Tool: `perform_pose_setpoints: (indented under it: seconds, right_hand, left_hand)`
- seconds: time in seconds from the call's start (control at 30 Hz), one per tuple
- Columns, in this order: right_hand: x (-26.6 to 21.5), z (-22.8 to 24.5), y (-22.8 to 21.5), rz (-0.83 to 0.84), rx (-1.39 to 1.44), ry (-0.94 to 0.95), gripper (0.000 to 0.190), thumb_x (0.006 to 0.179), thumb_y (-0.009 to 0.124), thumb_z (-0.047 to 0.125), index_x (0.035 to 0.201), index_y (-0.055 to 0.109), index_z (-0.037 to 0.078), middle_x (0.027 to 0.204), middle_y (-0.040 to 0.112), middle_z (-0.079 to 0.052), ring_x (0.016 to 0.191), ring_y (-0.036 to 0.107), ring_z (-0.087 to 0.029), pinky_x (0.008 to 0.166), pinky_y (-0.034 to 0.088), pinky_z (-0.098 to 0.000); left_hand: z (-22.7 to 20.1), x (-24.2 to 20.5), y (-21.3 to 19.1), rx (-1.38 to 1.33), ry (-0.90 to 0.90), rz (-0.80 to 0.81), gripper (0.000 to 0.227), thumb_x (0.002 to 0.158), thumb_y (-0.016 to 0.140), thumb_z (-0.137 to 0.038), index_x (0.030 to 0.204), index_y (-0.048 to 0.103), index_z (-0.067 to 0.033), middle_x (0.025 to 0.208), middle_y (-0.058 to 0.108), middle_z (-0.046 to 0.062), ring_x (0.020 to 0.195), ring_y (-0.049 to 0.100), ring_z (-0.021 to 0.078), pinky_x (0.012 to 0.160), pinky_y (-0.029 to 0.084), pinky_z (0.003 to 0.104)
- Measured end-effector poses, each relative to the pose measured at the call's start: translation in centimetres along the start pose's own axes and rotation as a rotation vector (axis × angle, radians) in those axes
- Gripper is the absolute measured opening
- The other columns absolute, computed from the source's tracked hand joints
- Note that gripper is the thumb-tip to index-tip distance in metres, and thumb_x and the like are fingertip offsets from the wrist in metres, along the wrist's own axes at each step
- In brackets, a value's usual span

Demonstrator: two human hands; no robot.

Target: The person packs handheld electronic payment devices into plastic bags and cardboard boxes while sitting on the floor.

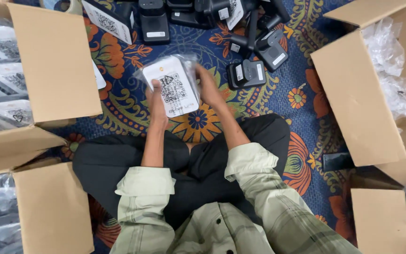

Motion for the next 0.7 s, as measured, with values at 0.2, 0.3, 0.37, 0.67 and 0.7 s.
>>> perform_pose_setpoints:
  seconds: [0.2,0.3,0.37,0.67,0.7]
  right_hand:
    - [-1.3,0.0,-2.1,0.305,0.667,0.266,0.067,0.092,0.066,-0.003,0.155,0.042,0.007,0.143,0.059,-0.012,0.127,0.062,-0.021,0.107,0.053,-0.0367]
    - [-2.2,6.9,-0.6,0.511,0.782,0.198,0.078,0.091,0.072,0.006,0.160,0.036,0.009,0.149,0.055,-0.008,0.131,0.057,-0.019,0.111,0.047,-0.0335]
    - [-1.9,9.3,2.2,0.588,0.727,0.163,0.082,0.090,0.076,0.012,0.161,0.034,0.011,0.149,0.054,-0.006,0.132,0.055,-0.017,0.111,0.045,-0.0314]
    - [6.0,16.4,20.7,0.359,0.117,-0.286,0.060,0.103,0.075,0.017,0.153,0.042,0.008,0.143,0.055,-0.010,0.134,0.053,-0.017,0.114,0.046,-0.0320]
    - [6.6,18.9,23.5,0.307,0.030,-0.383,0.061,0.103,0.074,0.017,0.153,0.040,0.008,0.142,0.056,-0.010,0.132,0.057,-0.018,0.113,0.049,-0.0326]
  left_hand:
    - [-3.2,-0.2,0.5,0.263,0.207,0.109,0.058,0.089,0.083,-0.046,0.118,0.067,0.0030,0.105,0.072,0.007,0.094,0.068,0.0134,0.083,0.055,0.031]
    - [-8.5,-1.9,2.8,0.408,0.250,0.108,0.048,0.085,0.085,-0.035,0.110,0.070,0.0029,0.098,0.075,0.007,0.087,0.069,0.0138,0.078,0.056,0.032]
    - [-10.5,-2.3,2.4,0.504,0.249,0.045,0.044,0.082,0.085,-0.031,0.109,0.071,0.0022,0.096,0.076,0.008,0.086,0.070,0.0148,0.076,0.056,0.033]
    - [-28.0,-1.7,-7.0,0.793,0.649,-0.251,0.043,0.107,0.065,-0.042,0.117,0.061,0.0004,0.100,0.069,0.016,0.091,0.068,0.0305,0.083,0.053,0.040]
    - [-30.3,-1.0,-9.1,0.859,0.712,-0.271,0.053,0.107,0.063,-0.047,0.124,0.057,0.0022,0.105,0.067,0.018,0.096,0.066,0.0316,0.087,0.052,0.041]
Point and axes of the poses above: each hand's wrist, its own x-axis towards the middle knuckle, its own y-axis out of the palm, z = x × y, the point moved 1 cm from there along x, towards the middle knuckle
